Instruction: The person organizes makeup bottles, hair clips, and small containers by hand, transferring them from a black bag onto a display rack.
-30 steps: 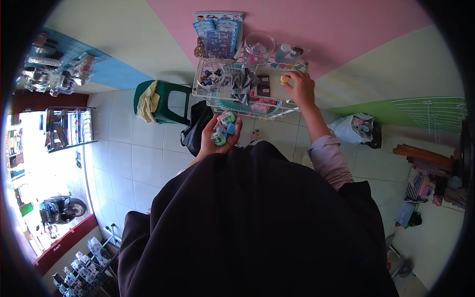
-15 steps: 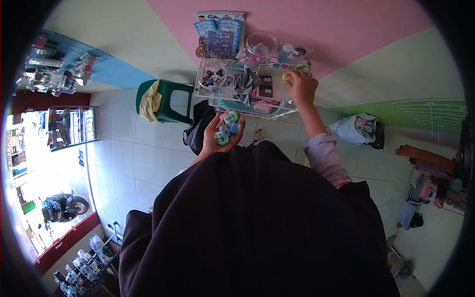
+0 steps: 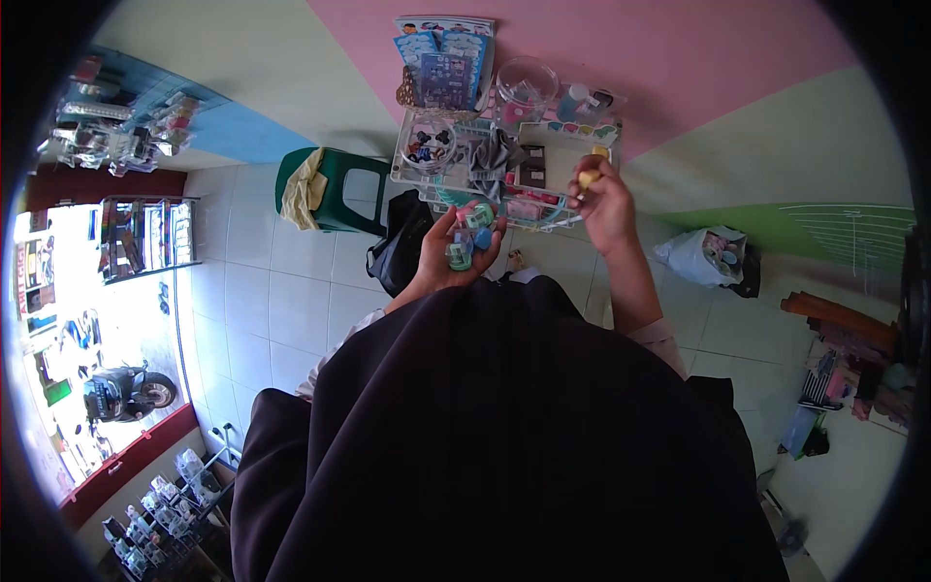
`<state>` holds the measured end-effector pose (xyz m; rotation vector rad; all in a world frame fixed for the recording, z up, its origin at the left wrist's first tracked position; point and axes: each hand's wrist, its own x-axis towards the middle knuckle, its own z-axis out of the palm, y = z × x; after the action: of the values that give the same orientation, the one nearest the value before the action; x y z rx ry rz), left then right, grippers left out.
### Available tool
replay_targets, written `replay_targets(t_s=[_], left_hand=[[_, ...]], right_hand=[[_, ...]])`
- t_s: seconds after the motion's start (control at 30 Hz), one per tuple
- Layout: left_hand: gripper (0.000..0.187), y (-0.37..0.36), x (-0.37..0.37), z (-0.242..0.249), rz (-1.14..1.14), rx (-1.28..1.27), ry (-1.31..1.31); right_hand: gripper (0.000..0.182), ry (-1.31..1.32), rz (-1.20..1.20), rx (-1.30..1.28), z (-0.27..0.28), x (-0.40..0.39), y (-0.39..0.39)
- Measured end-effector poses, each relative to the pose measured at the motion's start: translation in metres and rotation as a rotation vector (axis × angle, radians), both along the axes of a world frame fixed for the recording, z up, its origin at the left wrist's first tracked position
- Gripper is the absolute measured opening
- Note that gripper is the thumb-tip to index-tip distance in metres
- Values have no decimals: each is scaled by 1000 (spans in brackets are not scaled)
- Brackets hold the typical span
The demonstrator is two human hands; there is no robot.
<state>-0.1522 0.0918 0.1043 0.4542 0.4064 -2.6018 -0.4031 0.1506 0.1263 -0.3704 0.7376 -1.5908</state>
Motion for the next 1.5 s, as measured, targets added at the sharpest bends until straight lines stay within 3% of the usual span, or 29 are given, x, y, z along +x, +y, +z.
replay_targets(t_s=[0.1, 0.2, 0.3, 0.4, 0.53, 0.67, 0.73, 0.8, 1.0, 1.3, 1.5], left_hand=[[32, 0, -2, -2, -33, -18, -20], [33, 0, -3, -8, -90, -87, -30], [35, 4, -3, -12, -120, -121, -44], [35, 10, -3, -15, -104, -155, -20], [35, 14, -7, -17, -103, -177, -89], [35, 13, -9, -17, -113, -21, -3], [36, 13, -7, -21, -129, 2, 106], [36, 14, -6, -19, -150, 24, 136], [34, 14, -5, -12, -199, 23, 106], [32, 14, -3, -9, -227, 5, 132], [32, 13, -8, -7, -232, 36, 109]], right_hand=[[27, 918, 116, 89, 20, 47, -9], [33, 1480, 111, -17, 31, 75, -6], [32, 1421, 201, -18, 17, 77, -4], [33, 1458, 135, -161, 12, 74, 0], [34, 1108, 224, 40, 27, 78, 10], [33, 869, -92, 142, 11, 41, 7], [31, 1257, -283, 176, 6, -5, 3], [31, 1606, -312, 225, -1, -41, 3], [30, 1972, -98, 206, -37, -66, 6], [30, 1977, -111, 262, -57, -62, 5], [21, 1890, -330, 179, -36, -55, 5]])
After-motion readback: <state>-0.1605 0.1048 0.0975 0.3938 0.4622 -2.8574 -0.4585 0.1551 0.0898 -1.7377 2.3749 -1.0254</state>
